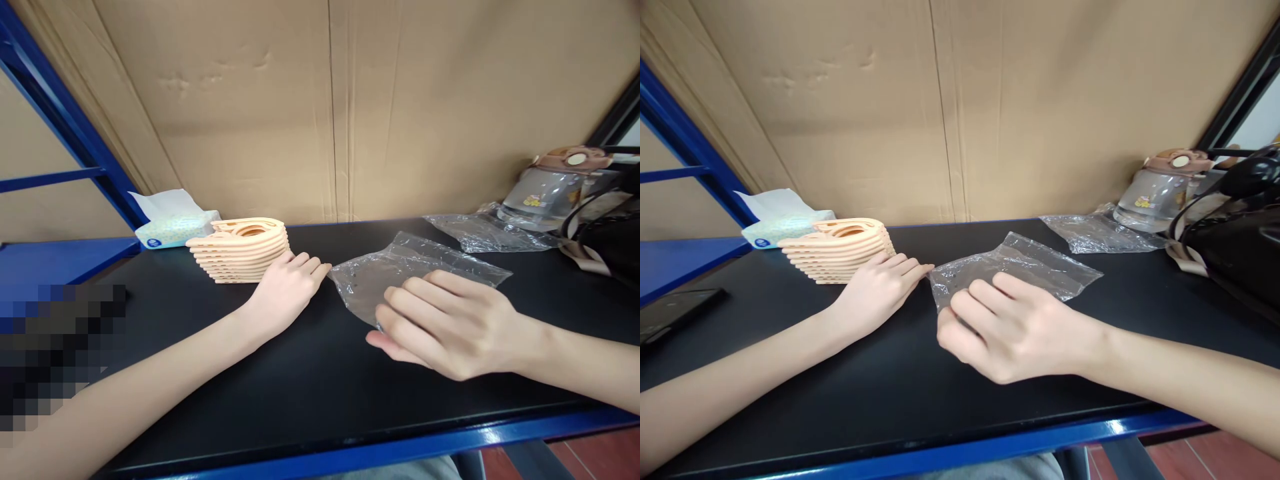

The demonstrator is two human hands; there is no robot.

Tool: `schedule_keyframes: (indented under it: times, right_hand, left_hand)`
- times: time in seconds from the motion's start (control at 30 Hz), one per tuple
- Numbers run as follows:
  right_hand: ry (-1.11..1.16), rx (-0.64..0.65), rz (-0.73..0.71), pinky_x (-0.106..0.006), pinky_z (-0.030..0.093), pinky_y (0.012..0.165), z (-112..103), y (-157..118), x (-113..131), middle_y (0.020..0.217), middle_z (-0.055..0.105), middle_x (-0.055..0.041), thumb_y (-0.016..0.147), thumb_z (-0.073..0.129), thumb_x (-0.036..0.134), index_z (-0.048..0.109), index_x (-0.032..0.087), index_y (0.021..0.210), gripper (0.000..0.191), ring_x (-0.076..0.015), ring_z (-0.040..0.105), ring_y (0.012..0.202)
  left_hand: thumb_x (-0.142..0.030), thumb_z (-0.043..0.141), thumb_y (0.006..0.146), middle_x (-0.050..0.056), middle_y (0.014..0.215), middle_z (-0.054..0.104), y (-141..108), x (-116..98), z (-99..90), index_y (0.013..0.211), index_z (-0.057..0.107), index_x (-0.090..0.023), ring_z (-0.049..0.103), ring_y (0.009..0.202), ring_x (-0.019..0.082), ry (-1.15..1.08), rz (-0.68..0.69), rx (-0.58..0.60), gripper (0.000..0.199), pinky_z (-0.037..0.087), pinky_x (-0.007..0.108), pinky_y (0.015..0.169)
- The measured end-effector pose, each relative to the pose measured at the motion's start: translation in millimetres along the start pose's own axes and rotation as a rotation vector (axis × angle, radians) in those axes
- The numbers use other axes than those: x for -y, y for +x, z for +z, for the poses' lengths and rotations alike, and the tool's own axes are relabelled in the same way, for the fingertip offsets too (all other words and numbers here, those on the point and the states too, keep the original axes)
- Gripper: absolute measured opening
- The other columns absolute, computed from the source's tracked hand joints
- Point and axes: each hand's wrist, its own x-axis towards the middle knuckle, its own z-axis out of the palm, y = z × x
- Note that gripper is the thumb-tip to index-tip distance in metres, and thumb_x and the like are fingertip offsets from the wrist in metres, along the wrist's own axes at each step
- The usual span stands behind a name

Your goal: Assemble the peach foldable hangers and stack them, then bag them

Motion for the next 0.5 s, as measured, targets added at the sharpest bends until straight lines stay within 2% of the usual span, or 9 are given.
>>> schedule_keyframes:
  times: [0.17, 0.33, 0.5]
  right_hand:
    - [0.031, 0.008, -0.026, -0.03, 0.031, 0.051, -1, -2, 1, 0.063, 0.057, 0.002, 0.082, 0.061, 0.02, 0.057, 0.018, 0.069, 0.014, -0.0107, 0.047, 0.054]
    - [0.101, -0.061, -0.119, -0.03, 0.035, 0.052, -8, 0, 4, 0.065, 0.061, 0.0004, 0.082, 0.063, 0.019, 0.061, 0.017, 0.068, 0.014, -0.0119, 0.053, 0.056]
    - [0.138, -0.156, -0.244, -0.028, 0.035, 0.047, -9, 2, 8, 0.059, 0.06, 0.0029, 0.079, 0.067, 0.017, 0.063, 0.019, 0.063, 0.017, -0.0094, 0.05, 0.05]
  left_hand:
    - [-0.011, 0.041, 0.094, 0.006, 0.083, 0.065, 0, 1, -0.5, 0.105, 0.062, -0.01, 0.058, 0.075, 0.021, 0.039, -0.032, 0.032, 0.024, 0.037, 0.032, 0.059]
    - [-0.015, 0.04, 0.094, 0.005, 0.078, 0.062, 0, -1, -4.6, 0.1, 0.063, -0.012, 0.058, 0.07, 0.02, 0.024, -0.077, 0.05, 0.024, 0.032, 0.029, 0.046]
    - [-0.016, 0.039, 0.094, 0.004, 0.076, 0.06, 0, -4, -4.8, 0.101, 0.065, -0.015, 0.058, 0.061, 0.016, 0.058, -0.068, 0.038, 0.027, 0.027, 0.028, 0.04]
